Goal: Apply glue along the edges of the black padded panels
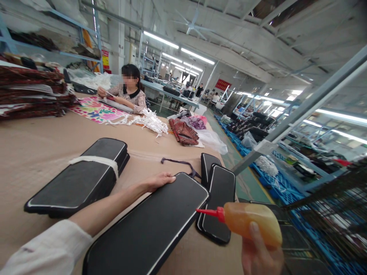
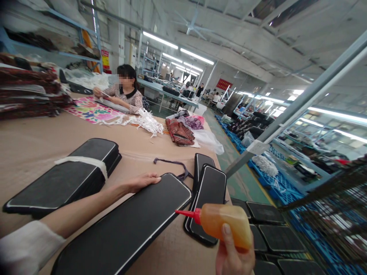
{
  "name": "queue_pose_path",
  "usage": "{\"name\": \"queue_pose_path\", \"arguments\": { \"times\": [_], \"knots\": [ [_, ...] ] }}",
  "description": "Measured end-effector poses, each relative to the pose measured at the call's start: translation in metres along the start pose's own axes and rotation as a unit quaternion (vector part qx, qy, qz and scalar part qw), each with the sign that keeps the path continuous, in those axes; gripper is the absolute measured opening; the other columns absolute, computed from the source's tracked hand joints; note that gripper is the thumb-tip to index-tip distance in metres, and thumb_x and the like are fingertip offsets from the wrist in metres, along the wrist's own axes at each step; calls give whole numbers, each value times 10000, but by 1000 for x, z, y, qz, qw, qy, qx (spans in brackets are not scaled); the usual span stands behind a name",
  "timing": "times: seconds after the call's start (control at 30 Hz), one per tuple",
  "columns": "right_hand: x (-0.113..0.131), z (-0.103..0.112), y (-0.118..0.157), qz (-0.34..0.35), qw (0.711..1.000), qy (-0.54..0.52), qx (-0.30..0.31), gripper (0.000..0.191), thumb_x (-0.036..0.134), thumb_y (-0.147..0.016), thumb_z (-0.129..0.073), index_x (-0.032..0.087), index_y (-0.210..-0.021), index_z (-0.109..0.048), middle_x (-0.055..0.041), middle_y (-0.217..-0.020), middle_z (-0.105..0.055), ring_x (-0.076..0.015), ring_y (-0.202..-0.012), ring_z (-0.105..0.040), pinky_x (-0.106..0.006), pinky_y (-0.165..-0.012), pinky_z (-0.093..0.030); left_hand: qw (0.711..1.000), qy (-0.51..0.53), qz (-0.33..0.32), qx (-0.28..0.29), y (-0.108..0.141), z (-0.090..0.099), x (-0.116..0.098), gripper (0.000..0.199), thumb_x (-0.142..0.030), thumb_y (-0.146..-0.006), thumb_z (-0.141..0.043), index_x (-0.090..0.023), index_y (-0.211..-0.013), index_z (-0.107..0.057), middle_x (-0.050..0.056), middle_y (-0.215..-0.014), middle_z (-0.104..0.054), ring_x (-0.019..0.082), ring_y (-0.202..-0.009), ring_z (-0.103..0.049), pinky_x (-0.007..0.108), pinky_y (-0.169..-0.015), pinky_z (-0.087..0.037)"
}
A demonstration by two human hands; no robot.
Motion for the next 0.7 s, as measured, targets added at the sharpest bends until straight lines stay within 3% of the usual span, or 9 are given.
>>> {"name": "queue_pose_path", "arguments": {
  "times": [0.4,0.7],
  "knots": [
    [-3,-7,7,-25,999,18,32,575,264,-516,-777,162,-1038,-560,-46,-978,-572,-136,-821,-537,-204,-728,-464,999,22,26,-32,-11,9,20,408,-494,-555,-674,-150,-697,-506,-33,-530,-545,78,-425,-464,180,-411,-309],
    [-7,-10,10,-34,998,27,44,531,270,-512,-777,169,-992,-574,-43,-978,-574,-146,-827,-539,-210,-721,-465,997,36,55,-28,-21,9,33,363,-468,-579,-678,-150,-620,-508,-30,-475,-544,83,-390,-468,210,-452,-386]
  ]
}}
Point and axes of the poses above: each hand's wrist, its own y-axis away from the middle knuckle, its own z-axis out of the back of the hand, x = y × z, the point moved 10 cm from there along -y, towards the middle knuckle
